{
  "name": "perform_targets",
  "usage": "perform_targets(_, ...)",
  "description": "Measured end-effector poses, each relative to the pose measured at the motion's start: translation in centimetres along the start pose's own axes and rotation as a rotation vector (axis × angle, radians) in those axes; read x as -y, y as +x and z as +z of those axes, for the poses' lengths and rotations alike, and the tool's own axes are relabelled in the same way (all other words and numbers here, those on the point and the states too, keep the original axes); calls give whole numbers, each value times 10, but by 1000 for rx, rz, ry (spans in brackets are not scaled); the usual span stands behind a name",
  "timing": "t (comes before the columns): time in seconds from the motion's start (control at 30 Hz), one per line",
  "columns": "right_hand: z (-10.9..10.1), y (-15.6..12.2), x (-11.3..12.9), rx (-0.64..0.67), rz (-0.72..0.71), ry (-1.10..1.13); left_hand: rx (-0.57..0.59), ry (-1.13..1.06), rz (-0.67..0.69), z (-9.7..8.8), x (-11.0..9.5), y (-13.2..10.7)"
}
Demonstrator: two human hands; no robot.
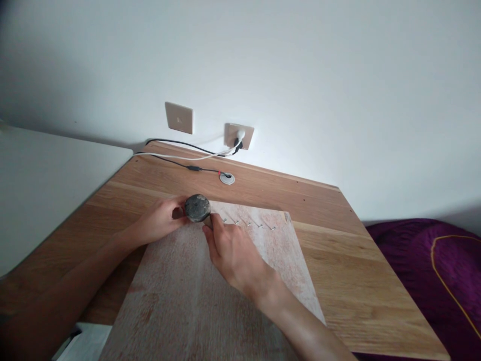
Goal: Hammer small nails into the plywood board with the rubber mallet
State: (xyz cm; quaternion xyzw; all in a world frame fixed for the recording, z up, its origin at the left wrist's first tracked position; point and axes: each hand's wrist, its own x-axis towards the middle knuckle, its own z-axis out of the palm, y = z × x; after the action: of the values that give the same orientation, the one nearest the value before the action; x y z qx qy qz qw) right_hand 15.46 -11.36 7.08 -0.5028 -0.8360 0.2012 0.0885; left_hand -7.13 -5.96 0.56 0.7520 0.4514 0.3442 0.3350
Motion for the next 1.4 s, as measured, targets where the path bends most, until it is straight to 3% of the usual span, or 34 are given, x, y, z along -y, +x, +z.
perform_targets(0.93,4,-4,-4,9,-10,65,-13,73,37,1,11,-1)
perform_targets(1.4,2,-5,-1,43,-9,118,-23,50,17,0,6,-1)
